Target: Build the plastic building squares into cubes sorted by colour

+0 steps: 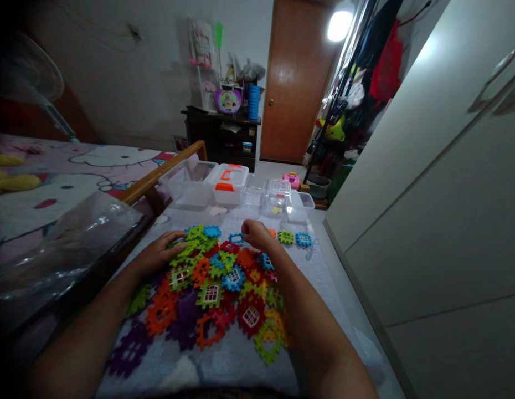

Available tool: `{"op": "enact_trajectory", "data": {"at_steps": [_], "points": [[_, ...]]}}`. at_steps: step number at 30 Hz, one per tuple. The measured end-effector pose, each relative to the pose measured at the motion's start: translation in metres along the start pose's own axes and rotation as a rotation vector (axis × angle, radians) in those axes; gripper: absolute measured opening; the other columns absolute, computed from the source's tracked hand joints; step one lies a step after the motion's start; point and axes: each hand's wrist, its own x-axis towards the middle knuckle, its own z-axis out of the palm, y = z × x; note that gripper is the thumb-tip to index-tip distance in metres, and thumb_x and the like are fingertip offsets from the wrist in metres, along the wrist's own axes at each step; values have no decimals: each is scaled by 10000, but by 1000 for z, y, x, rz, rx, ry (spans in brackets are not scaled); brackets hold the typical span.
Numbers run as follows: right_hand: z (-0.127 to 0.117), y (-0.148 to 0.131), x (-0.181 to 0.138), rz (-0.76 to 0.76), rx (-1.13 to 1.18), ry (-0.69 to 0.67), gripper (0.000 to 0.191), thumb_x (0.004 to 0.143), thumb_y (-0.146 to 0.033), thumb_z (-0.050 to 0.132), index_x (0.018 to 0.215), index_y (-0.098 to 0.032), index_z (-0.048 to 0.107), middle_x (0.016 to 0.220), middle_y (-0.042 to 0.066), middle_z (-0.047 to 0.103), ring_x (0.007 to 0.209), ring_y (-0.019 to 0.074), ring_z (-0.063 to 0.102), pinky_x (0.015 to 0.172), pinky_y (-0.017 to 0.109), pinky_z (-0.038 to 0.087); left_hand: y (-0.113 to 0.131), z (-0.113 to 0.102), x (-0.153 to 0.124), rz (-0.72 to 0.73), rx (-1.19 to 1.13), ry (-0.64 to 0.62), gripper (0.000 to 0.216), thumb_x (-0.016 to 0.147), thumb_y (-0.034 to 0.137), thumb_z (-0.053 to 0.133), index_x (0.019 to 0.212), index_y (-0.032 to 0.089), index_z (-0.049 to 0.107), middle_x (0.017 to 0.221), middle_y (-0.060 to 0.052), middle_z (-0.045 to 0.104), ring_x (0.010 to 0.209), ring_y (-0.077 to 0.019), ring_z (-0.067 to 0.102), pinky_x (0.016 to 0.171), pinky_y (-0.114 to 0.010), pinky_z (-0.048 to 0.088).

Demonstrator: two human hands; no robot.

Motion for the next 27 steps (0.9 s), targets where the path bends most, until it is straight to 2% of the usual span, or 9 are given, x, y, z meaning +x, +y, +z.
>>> {"op": "enact_trajectory", "data": {"at_steps": [5, 8, 11, 14, 20, 25, 27], "points": [[-29, 17, -41, -38, 144, 172, 142, 716, -48, 549, 772, -177, 561, 737, -12, 582, 662, 113, 500, 612, 226, 342, 4, -1, 0, -19, -3, 7, 657, 761, 695, 502, 1122, 163, 636, 1229, -113, 621, 1172, -296, 580, 1069, -405, 408], [-33, 29, -72, -69, 90, 226, 189, 676, -14, 529, 754, -187, 521, 749, -11, 554, 675, 121, 481, 631, 234, 334, 7, -2, 0, -25, -7, -3, 667, 759, 698, 494, 1127, 160, 632, 1237, -120, 614, 1183, -296, 573, 1073, -401, 403], [-26, 37, -99, -82, 27, 210, 205, 677, -3, 512, 749, -193, 487, 780, 4, 542, 709, 136, 471, 656, 245, 338, 8, -2, 0, -33, -6, 0, 684, 746, 721, 489, 1116, 164, 634, 1247, -120, 609, 1196, -305, 561, 1071, -408, 404], [-18, 42, -116, -89, 14, 130, 210, 688, -11, 519, 788, -195, 496, 865, 32, 554, 793, 160, 493, 713, 258, 377, 8, -2, 0, -37, -7, 10, 702, 732, 743, 490, 1110, 169, 634, 1240, -116, 613, 1193, -309, 562, 1071, -413, 404], [-24, 39, -119, -77, 44, -26, 227, 735, -132, 607, 951, -194, 577, 1082, 84, 582, 1007, 213, 537, 896, 327, 427, 4, -1, 0, -25, -9, 11, 651, 760, 711, 511, 1124, 185, 635, 1235, -98, 616, 1179, -293, 569, 1068, -401, 406], [-20, 31, -104, -59, -14, -72, 555, 713, -241, 695, 1244, -171, 550, 1359, 147, 521, 1246, 290, 467, 1055, 427, 351, 1, 0, 0, -30, -24, 26, 658, 751, 722, 514, 1120, 192, 641, 1230, -92, 621, 1174, -296, 572, 1064, -410, 411], [-17, 30, -101, -48, -29, -104, 559, 712, -248, 699, 1247, -157, 566, 1351, 158, 539, 1237, 298, 487, 1053, 432, 359, 2, 0, 0, -36, -23, 23, 661, 750, 724, 511, 1119, 191, 640, 1230, -92, 621, 1178, -293, 571, 1066, -404, 411]]}}
